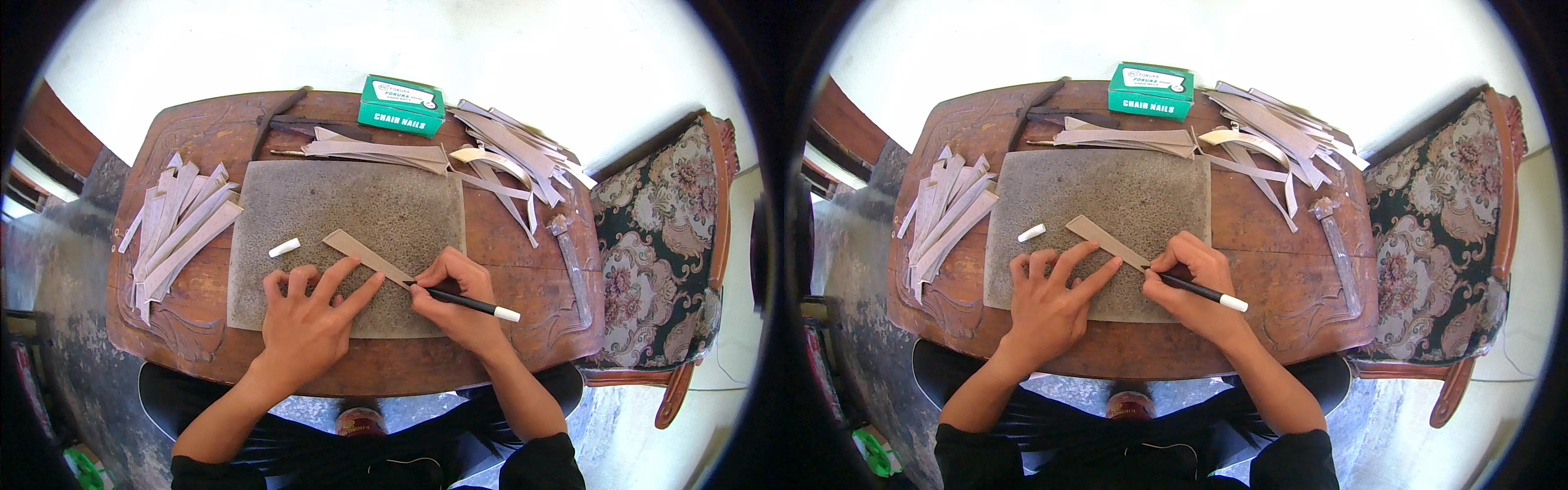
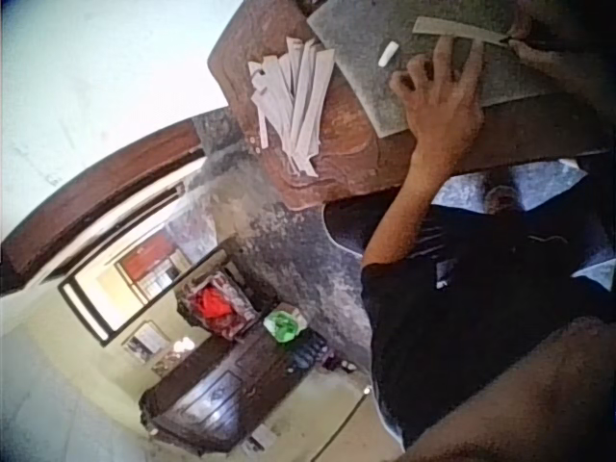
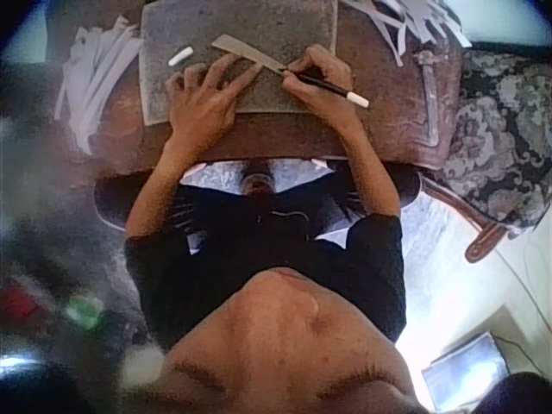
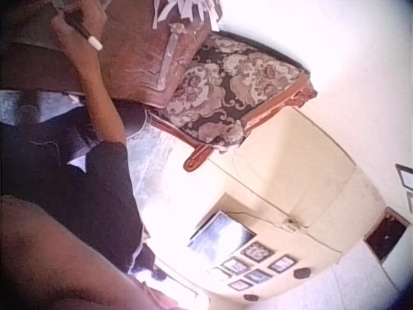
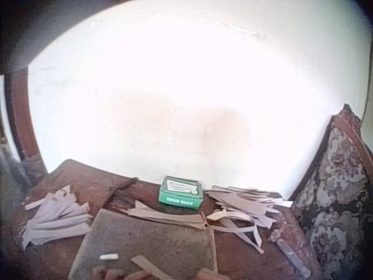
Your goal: The person marks a strip of paper with a pen and ruler, then uses a hammer to tap along the marked line. They repeat this process on another strip, handling multiple paper pieces on the table.
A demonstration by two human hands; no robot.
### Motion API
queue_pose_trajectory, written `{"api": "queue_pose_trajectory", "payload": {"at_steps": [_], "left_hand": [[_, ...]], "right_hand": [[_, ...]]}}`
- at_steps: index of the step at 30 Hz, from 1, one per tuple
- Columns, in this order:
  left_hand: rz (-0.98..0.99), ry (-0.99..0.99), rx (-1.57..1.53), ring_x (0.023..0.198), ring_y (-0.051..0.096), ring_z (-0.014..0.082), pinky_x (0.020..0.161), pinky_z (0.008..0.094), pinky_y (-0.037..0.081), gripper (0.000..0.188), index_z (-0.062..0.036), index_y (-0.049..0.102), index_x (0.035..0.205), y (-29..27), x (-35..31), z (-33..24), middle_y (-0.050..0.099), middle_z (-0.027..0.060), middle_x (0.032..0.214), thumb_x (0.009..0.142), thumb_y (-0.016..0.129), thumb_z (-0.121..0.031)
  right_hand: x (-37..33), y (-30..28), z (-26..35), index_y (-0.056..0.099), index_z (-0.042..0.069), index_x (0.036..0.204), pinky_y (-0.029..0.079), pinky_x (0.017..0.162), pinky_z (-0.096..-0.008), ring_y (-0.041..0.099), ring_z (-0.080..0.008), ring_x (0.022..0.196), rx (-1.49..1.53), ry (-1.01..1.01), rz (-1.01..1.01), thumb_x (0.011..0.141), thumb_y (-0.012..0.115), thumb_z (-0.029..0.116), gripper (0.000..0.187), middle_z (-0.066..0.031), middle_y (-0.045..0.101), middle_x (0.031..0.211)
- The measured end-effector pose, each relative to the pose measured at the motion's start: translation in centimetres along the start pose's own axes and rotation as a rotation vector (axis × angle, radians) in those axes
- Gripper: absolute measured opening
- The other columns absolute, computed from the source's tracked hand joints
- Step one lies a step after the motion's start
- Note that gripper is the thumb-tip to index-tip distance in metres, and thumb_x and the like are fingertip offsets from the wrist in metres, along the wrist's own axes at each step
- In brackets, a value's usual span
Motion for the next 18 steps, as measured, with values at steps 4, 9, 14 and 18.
{"api": "queue_pose_trajectory", "payload": {"at_steps": [4,9,14,18], "left_hand": [[0.007,-0.002,-0.003,0.108,0.046,0.0257,0.093,0.0466,0.033,0.057,-0.0306,0.069,0.135,0.1,0.0,-0.1,0.056,-0.0026,0.140,0.083,0.062,-0.008],[0.013,-0.002,-0.008,0.109,0.046,0.0255,0.093,0.0469,0.033,0.057,-0.0304,0.069,0.135,-0.1,0.1,-0.1,0.055,-0.0027,0.140,0.083,0.062,-0.007],[0.009,-0.003,-0.026,0.108,0.047,0.0257,0.093,0.0475,0.033,0.057,-0.0301,0.069,0.134,-0.2,0.1,0.0,0.055,-0.0026,0.140,0.083,0.062,-0.006],[0.012,-0.008,-0.030,0.108,0.047,0.0262,0.093,0.0482,0.033,0.059,-0.0298,0.069,0.135,-0.1,0.1,-0.1,0.055,-0.0018,0.139,0.082,0.061,-0.005]], "right_hand": [[-0.1,-0.1,-0.1,0.061,-0.001,0.080,0.051,0.064,-0.0287,0.065,-0.0169,0.070,-0.007,-0.011,-0.008,0.077,0.079,0.004,0.018,-0.0088,0.062,0.080],[0.0,-0.1,0.1,0.060,0.001,0.079,0.050,0.068,-0.0265,0.065,-0.0130,0.075,-0.019,0.005,0.015,0.077,0.077,-0.002,0.018,-0.0081,0.066,0.082],[-0.8,-0.8,-0.8,0.062,0.001,0.084,0.055,0.070,-0.0271,0.068,-0.0121,0.077,0.140,0.086,-0.031,0.078,0.078,0.001,0.017,-0.0070,0.069,0.084],[-1.3,-1.6,1.3,0.062,0.001,0.088,0.059,0.080,-0.0274,0.070,-0.0125,0.084,0.097,0.124,-0.011,0.081,0.076,-0.002,0.016,-0.0070,0.071,0.090]]}}
Point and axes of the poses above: each hand's wrist, its own x-axis towards the middle knuckle, its own y-axis out of the palm, z = x × y, the point moved 7 cm from there along x, towards the middle knuckle
